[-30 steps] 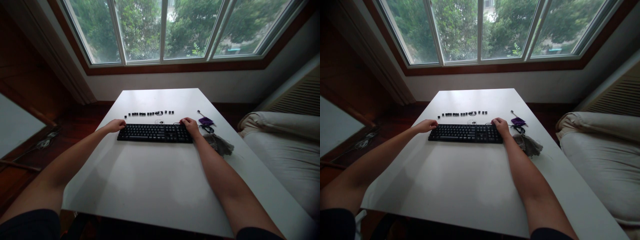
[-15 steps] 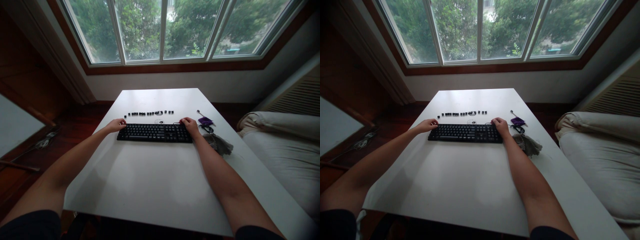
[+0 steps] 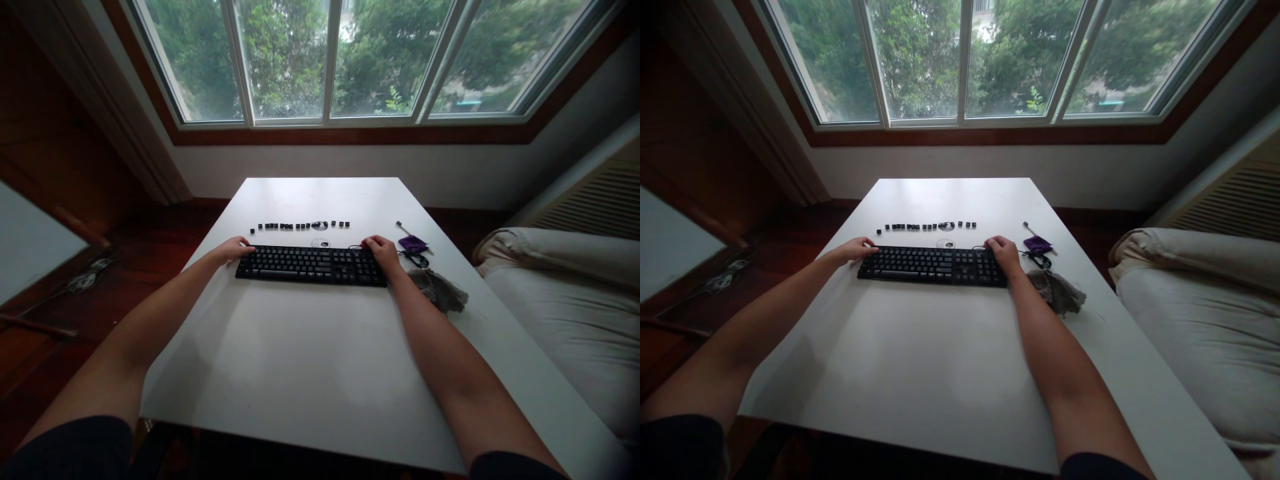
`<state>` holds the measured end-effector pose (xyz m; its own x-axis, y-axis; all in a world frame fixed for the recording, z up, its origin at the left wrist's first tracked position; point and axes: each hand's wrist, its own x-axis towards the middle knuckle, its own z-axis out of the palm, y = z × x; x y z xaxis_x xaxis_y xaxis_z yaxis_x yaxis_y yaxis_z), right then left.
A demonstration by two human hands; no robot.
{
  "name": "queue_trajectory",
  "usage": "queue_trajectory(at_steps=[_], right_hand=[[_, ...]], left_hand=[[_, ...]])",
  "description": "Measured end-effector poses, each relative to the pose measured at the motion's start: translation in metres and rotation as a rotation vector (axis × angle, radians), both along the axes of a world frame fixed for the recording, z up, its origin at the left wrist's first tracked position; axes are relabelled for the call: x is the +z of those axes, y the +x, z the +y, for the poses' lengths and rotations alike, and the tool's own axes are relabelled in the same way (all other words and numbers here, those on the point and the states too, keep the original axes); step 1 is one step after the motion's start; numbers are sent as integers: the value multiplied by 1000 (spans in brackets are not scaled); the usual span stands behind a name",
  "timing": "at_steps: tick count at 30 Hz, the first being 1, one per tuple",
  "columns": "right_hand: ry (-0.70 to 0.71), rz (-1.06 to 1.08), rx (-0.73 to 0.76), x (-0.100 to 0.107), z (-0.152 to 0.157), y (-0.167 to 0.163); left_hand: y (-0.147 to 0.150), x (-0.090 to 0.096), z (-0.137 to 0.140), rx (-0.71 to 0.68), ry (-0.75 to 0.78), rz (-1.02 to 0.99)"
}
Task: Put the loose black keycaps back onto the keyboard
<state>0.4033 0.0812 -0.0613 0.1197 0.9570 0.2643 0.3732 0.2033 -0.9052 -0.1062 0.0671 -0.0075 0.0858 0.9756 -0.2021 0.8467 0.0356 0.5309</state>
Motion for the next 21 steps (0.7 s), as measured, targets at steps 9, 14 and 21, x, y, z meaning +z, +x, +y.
queue_trajectory(at_steps=[9,14,21], right_hand=[[8,-17,-3,-2,2,2],[48,-31,-93,-5,9,0],[19,323,-103,-3,21,-7]], left_hand=[[1,2,-1,109,-46,-157],[7,-7,-7,135,44,-239],[21,-7,-12,300,167,-165]])
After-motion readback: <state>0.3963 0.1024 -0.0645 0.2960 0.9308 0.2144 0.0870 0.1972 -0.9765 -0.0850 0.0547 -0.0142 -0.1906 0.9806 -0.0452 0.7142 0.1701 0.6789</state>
